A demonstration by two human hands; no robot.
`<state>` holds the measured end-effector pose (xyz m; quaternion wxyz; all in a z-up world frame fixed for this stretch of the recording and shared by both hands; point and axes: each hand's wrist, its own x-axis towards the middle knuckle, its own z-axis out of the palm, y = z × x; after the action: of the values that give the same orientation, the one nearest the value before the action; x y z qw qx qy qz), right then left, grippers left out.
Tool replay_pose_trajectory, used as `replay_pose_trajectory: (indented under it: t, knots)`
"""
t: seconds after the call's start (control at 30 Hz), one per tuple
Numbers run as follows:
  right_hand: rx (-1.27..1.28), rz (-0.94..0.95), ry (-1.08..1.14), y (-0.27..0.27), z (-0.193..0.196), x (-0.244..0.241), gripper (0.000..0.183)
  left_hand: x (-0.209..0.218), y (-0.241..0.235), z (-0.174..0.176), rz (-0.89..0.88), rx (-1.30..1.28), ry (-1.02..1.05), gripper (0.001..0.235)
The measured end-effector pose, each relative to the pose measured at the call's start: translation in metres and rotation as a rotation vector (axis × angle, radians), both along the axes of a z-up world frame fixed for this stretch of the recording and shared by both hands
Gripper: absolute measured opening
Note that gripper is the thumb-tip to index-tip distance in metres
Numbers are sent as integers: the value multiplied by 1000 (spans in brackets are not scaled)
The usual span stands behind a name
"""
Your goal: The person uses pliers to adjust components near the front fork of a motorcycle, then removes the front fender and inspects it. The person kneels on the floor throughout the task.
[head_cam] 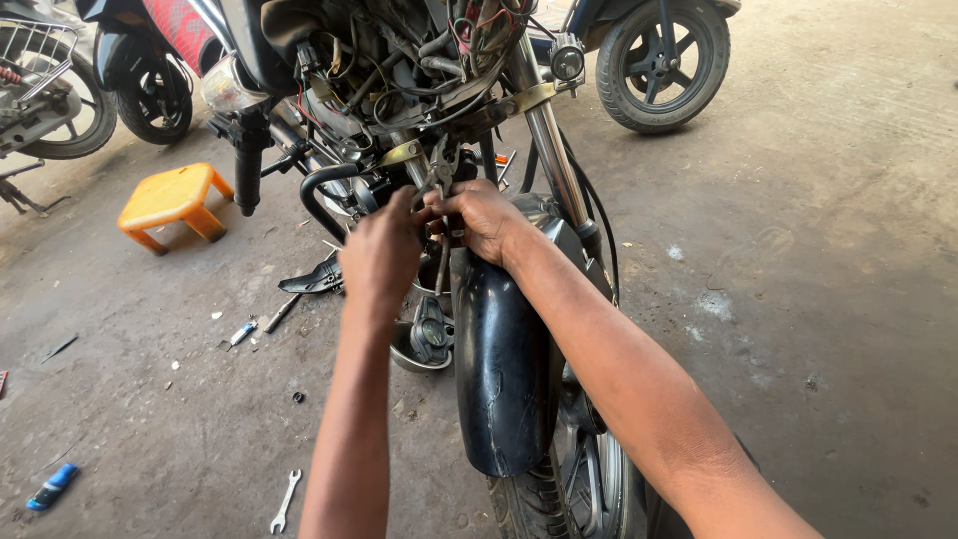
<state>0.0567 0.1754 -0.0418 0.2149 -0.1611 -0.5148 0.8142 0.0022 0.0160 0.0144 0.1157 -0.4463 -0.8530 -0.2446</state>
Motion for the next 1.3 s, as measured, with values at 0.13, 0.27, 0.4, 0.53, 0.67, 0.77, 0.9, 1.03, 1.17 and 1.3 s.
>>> replay_pose_trajectory:
  t: [0.13,0.27,0.4,0.53,0.67,0.77,0.9,1.03,1.17,1.3]
  knots:
    - [-96,-36,115,5,-7,-4,12,23,9,-15,-67,104,30,34]
    - [-95,-26,99,6,-7,-3,13,30,14,-18,-38,93,-3,40]
    - [-87,2,62,1,-1,0,7,21,5,-10,9,13,-15,24]
    - [-61,45,120,-2,3,5,11,16,-2,-4,-9,103,77,18]
    - [-67,15,73,-1,5,5,9,13,0,-2,-4,140,35,23]
    - [-80,4,77,0,2,4,10,14,1,-6,-16,149,87,19]
    - [-92,-21,83,1,2,3,10,19,1,-11,-28,160,21,29]
    - [-109,-29,64,2,1,1,17,29,2,-14,-28,185,74,28]
    - [-116,-55,18,5,-2,-1,29,40,7,-13,14,138,-57,28]
    - [-258,-48,91,8,-6,-6,30,51,4,-14,12,79,-162,37]
